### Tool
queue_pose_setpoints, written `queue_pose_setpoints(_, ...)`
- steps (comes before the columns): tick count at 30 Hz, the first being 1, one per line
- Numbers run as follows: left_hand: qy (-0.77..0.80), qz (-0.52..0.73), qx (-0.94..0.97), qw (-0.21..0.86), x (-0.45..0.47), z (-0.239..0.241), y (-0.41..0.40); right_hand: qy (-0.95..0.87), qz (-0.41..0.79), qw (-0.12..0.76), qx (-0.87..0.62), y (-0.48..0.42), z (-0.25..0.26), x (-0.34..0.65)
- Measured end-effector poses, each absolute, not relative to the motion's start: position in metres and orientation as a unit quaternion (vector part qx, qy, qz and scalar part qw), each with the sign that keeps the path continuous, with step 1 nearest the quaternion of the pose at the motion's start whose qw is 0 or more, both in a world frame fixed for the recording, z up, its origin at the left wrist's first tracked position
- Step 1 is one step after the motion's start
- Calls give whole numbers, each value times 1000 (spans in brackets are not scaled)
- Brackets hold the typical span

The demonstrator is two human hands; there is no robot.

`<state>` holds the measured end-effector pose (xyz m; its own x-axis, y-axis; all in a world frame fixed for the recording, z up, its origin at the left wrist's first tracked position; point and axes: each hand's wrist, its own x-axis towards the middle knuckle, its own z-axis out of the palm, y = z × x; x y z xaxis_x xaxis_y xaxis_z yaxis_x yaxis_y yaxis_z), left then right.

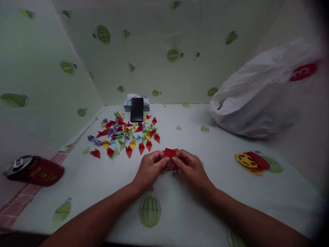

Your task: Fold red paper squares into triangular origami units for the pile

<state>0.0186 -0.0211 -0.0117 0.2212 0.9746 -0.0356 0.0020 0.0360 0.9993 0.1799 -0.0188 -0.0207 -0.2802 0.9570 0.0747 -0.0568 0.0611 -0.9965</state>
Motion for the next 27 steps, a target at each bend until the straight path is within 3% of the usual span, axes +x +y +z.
queue_pose_setpoints(5, 456, 419, 570, 540, 14, -4, -19, -553, 590, 452, -378, -16, -22, 181)
queue_pose_setpoints(10, 452, 323, 635, 537, 6, 0, -14, -585, 577, 425, -379, -13, -22, 185)
queue_pose_setpoints(17, 437, 420, 587, 537, 11, -10, -14, -563, 582, 443, -385, -16, -17, 182)
queue_pose_setpoints(22, 415, 403, 552, 601, 16, -8, -18, -558, 592, 450, -367, -17, -18, 182)
queue_pose_setpoints(27, 437, 350, 598, 574, 13, -4, -19, -622, 543, 415, -382, -15, -20, 187)
